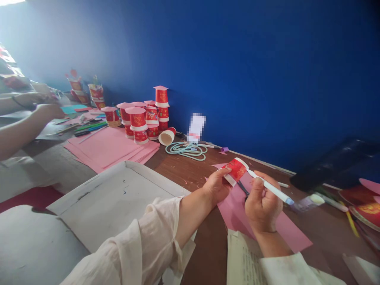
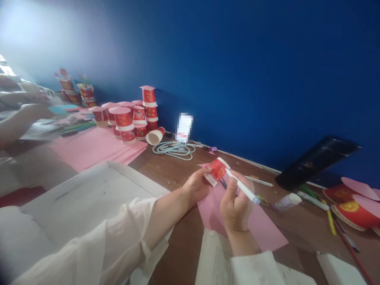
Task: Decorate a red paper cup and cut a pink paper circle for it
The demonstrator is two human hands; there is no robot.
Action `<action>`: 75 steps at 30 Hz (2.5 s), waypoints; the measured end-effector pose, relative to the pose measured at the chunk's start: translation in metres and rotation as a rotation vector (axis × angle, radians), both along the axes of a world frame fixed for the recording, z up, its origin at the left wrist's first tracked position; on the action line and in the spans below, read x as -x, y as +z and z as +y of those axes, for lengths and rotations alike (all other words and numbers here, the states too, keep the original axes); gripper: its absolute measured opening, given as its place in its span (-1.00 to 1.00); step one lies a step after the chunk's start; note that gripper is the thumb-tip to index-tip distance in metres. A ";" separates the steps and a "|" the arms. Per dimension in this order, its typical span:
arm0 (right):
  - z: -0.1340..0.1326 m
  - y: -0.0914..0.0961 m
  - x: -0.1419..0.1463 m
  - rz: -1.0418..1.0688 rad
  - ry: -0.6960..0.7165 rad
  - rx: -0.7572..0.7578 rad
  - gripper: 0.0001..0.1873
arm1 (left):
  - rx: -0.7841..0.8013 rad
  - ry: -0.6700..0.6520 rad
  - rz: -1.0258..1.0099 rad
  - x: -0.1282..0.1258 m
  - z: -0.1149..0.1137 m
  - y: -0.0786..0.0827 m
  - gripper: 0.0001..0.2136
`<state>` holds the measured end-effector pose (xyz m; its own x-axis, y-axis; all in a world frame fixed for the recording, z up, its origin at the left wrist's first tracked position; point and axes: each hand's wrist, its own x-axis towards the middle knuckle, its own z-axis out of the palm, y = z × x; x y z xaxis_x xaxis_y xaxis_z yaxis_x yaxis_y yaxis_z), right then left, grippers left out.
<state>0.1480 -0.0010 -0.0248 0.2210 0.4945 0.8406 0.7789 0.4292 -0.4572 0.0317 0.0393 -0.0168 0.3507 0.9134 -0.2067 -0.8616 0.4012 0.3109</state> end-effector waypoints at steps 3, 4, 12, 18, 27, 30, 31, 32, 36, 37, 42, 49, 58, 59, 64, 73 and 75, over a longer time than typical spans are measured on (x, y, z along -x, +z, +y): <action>0.000 -0.001 0.000 0.010 0.010 0.005 -0.63 | 0.007 -0.009 -0.006 0.001 -0.001 0.002 -0.88; 0.001 -0.002 -0.001 0.011 0.010 0.003 -0.63 | 0.009 -0.016 -0.010 0.002 -0.002 0.003 -0.87; 0.004 -0.005 0.000 0.215 0.081 0.058 -0.60 | 0.015 -0.030 -0.011 0.002 -0.003 0.007 -0.87; 0.023 -0.014 -0.007 0.723 0.206 0.312 -0.40 | 0.041 -0.070 0.001 0.000 -0.004 0.007 -0.87; 0.022 -0.009 0.002 0.944 0.362 0.401 -0.36 | -0.106 -0.174 0.103 -0.005 -0.011 0.002 -0.83; 0.012 0.002 -0.001 0.883 0.227 0.468 -0.37 | -0.356 -0.201 0.194 -0.013 -0.016 -0.005 -0.68; 0.010 0.004 -0.003 0.832 0.189 0.492 -0.37 | -0.427 -0.200 0.233 -0.016 -0.018 -0.008 -0.62; 0.010 0.005 -0.004 0.784 0.170 0.499 -0.37 | -0.466 -0.184 0.267 -0.018 -0.019 -0.010 -0.58; 0.016 -0.001 -0.008 0.735 0.153 0.390 -0.35 | -0.319 -0.120 0.297 -0.019 -0.017 -0.014 -0.64; 0.018 -0.003 -0.008 0.742 0.142 0.357 -0.35 | -0.246 -0.110 0.266 -0.017 -0.015 -0.012 -0.68; 0.016 -0.002 -0.013 0.646 0.030 0.195 -0.46 | 0.030 0.021 0.149 -0.004 -0.005 0.000 -0.87; 0.003 0.004 -0.008 -0.097 0.019 -0.078 -0.71 | 0.072 -0.019 0.121 -0.001 -0.005 0.005 -0.91; -0.002 0.005 -0.001 -0.115 0.033 -0.086 -0.78 | 0.021 -0.035 0.105 -0.001 -0.004 0.001 -0.91; -0.002 0.004 -0.001 -0.113 0.036 -0.087 -0.79 | 0.018 -0.038 0.099 -0.001 -0.003 0.000 -0.90; -0.001 0.004 -0.001 -0.107 0.053 -0.110 -0.81 | 0.050 -0.019 0.050 0.000 -0.001 -0.002 -0.82; -0.001 0.001 -0.002 -0.036 0.053 -0.050 -0.77 | 0.003 0.020 -0.036 0.003 -0.004 0.003 -0.88; -0.002 0.001 -0.003 -0.034 0.041 -0.046 -0.76 | -0.015 0.007 -0.029 0.002 -0.005 0.003 -0.84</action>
